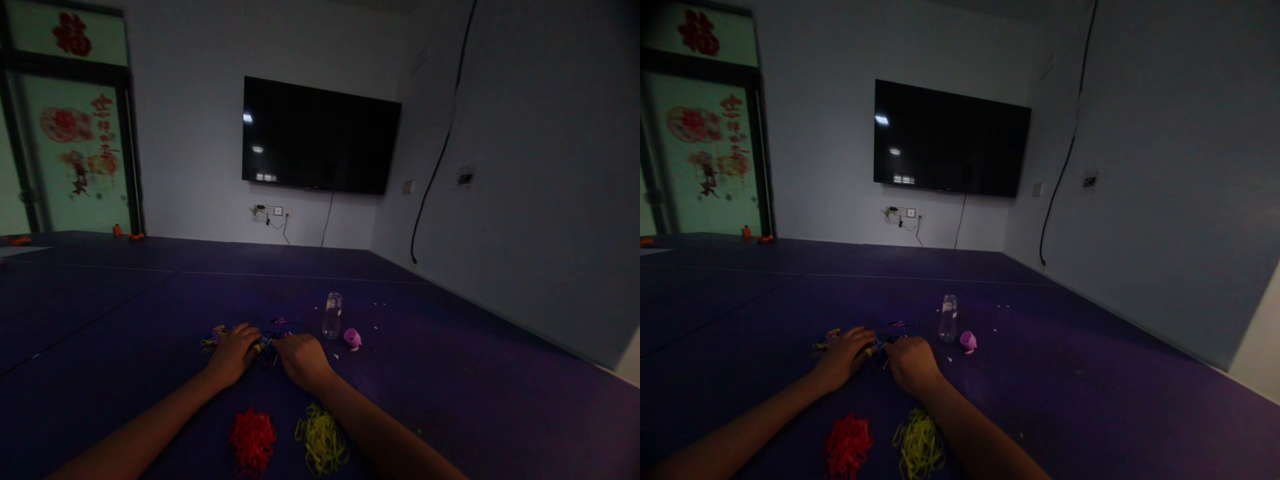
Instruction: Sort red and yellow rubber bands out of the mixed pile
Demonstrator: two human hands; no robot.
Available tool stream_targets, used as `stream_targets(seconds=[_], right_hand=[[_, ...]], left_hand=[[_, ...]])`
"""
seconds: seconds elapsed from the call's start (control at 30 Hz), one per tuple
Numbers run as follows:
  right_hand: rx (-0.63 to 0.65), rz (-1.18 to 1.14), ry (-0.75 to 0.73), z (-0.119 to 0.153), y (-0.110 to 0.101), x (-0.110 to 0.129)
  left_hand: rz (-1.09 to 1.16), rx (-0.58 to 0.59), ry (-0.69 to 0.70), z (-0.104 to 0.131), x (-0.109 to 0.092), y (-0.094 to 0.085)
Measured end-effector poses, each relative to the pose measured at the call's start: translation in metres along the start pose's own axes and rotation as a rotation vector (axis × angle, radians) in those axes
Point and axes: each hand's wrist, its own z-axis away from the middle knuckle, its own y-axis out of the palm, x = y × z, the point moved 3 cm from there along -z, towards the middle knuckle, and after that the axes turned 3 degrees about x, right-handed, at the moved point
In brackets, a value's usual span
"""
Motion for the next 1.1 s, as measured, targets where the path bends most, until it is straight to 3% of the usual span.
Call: stream_targets(seconds=[0.53, 0.7, 0.8, 0.93, 1.1], right_hand=[[0.027, -0.009, -0.008, -0.001, 0.002, 0.0], [-0.048, 0.006, 0.032, 0.0, 0.001, -0.001], [-0.123, 0.003, 0.084, 0.002, -0.002, -0.003], [-0.213, -0.011, 0.147, 0.004, -0.004, -0.006], [-0.25, -0.006, 0.113, 0.005, -0.002, -0.005]], left_hand=[[-0.01, 0.0, 0.045, -0.002, -0.008, -0.006], [0.106, -0.091, 0.183, 0.0, -0.019, -0.016], [0.171, -0.059, 0.279, 0.003, -0.03, -0.022], [0.19, -0.038, 0.323, 0.007, -0.038, -0.025], [0.192, -0.034, 0.338, 0.008, -0.039, -0.023]])
